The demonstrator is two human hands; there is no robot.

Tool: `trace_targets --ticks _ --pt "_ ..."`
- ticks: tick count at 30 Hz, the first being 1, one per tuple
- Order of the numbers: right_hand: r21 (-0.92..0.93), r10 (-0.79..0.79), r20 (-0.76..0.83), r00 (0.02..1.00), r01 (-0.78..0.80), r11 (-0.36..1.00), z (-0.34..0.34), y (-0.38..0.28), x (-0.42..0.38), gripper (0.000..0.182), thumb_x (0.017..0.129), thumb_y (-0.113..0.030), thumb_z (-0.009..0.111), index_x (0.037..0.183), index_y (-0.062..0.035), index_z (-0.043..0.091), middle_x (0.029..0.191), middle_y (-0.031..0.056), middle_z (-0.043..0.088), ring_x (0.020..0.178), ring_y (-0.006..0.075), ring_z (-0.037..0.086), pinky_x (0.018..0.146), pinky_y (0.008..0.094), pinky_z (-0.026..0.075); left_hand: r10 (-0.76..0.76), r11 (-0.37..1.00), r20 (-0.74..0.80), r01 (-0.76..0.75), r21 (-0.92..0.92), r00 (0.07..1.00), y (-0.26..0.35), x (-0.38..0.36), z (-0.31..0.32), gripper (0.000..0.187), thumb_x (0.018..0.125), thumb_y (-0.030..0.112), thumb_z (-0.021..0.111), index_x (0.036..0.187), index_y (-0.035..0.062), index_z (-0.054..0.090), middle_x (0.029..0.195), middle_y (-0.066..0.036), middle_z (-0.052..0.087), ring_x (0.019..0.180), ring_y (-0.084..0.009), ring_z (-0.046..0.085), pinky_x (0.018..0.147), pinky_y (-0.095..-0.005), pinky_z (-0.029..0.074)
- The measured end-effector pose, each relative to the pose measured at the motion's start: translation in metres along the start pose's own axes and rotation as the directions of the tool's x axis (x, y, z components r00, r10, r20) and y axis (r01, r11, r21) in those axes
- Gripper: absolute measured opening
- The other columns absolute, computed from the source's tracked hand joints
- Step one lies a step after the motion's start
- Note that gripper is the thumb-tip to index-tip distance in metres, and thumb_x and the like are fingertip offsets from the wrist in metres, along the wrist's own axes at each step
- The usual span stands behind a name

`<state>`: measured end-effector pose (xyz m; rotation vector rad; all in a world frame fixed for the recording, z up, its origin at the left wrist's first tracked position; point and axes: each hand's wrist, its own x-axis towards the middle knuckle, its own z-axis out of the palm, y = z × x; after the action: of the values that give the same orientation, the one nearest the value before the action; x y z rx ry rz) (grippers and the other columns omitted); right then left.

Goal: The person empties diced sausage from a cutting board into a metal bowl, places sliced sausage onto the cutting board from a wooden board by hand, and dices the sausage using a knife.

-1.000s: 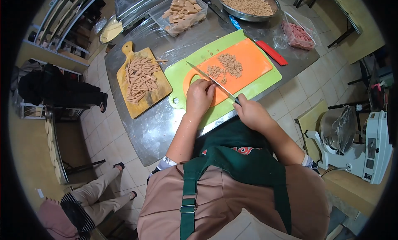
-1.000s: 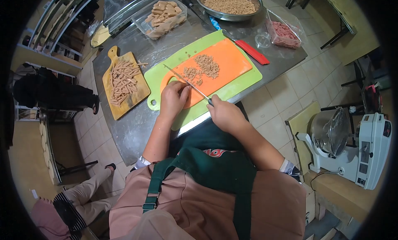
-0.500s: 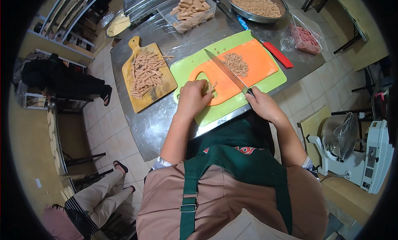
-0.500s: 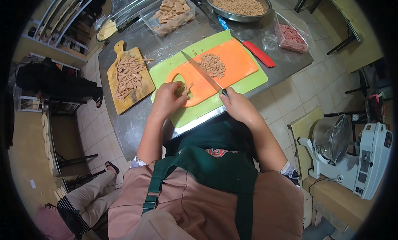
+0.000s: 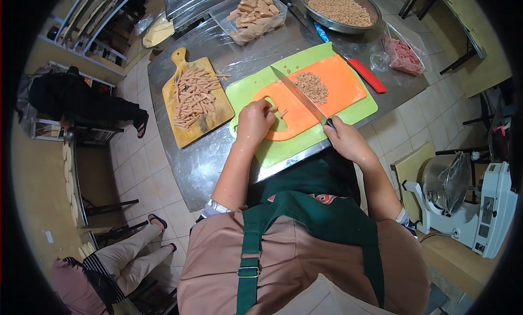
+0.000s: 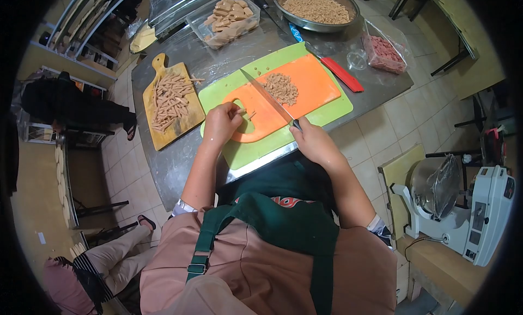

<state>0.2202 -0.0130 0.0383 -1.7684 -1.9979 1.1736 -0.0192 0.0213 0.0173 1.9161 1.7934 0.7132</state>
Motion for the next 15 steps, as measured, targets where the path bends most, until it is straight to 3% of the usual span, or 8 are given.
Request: trace_targets --ticks 1,5,7,8,10,15 --pt "0.001 0.0 -0.001 1.0 0.0 1.0 -0.001 -0.001 0.0 0.037 0.093 -0.028 0.044 0.109 0.0046 0.045 0.098 0.0293 0.058 0.096 0.0421 0.056 0.081 0.0419 0.043 -0.077 0.993 0.035 0.08 -0.089 0.996 0.005 0.001 -0.006 0.014 0.071 0.009 0.062 0.081 -0.0007 0.064 0.072 -0.017 0.061 0.064 -0.0303 0.061 0.062 -0.0371 0.049" --pt "0.022 -0.015 -0.013 1.0 0.015 1.0 0.0 0.001 -0.001 0.037 0.093 -0.028 0.044 0.11 0.0042 0.045 0.098 0.0289 0.058 0.096 0.0418 0.056 0.082 0.0417 0.043 -0.094 0.982 0.056 0.102 -0.158 0.994 0.015 0.005 -0.004 0.017 0.073 0.01 0.063 0.084 -0.0018 0.065 0.073 -0.016 0.061 0.065 -0.0281 0.061 0.063 -0.0356 0.048" --pt "0.025 -0.04 -0.033 0.999 0.041 0.999 0.003 0.003 -0.001 0.036 0.093 -0.028 0.044 0.111 0.0039 0.045 0.099 0.0288 0.058 0.096 0.0416 0.056 0.082 0.0415 0.043 0.078 0.983 0.008 -0.075 -0.166 0.997 0.013 0.008 0.01 0.022 0.076 0.012 0.064 0.094 -0.0014 0.066 0.075 -0.014 0.063 0.065 -0.023 0.062 0.063 -0.0328 0.049" --pt "0.037 -0.079 -0.068 0.995 0.081 0.996 0.003 0.004 -0.002 0.036 0.093 -0.028 0.044 0.111 0.0027 0.044 0.093 0.0297 0.058 0.091 0.0435 0.056 0.078 0.0447 0.043 0.079 0.983 0.008 -0.077 -0.167 0.997 0.011 0.007 0.016 0.022 0.076 0.012 0.064 0.094 -0.0014 0.066 0.075 -0.014 0.063 0.065 -0.023 0.062 0.063 -0.0328 0.049" --pt "0.047 -0.112 -0.107 0.988 0.117 0.992 0.0 0.004 -0.004 0.036 0.093 -0.029 0.043 0.112 0.0014 0.044 0.088 0.0306 0.058 0.086 0.0455 0.056 0.074 0.0479 0.043 0.212 0.97 -0.071 -0.218 -0.103 0.975 0.016 0.007 0.021 0.015 0.076 0.01 0.063 0.084 -0.0022 0.064 0.074 -0.017 0.06 0.07 -0.0308 0.058 0.066 -0.0377 0.047" --pt "0.096 -0.023 -0.164 0.986 0.039 0.995 -0.025 0.0 -0.013 0.033 0.093 -0.03 0.045 0.091 0.0031 0.043 0.078 0.0287 0.055 0.078 0.0438 0.055 0.067 0.0445 0.042 0.289 0.954 -0.109 -0.295 -0.049 0.951 0.02 0.008 0.027 0.011 0.075 0.008 0.063 0.081 -0.0013 0.063 0.071 -0.017 0.058 0.072 -0.033 0.056 0.065 -0.0408 0.046"
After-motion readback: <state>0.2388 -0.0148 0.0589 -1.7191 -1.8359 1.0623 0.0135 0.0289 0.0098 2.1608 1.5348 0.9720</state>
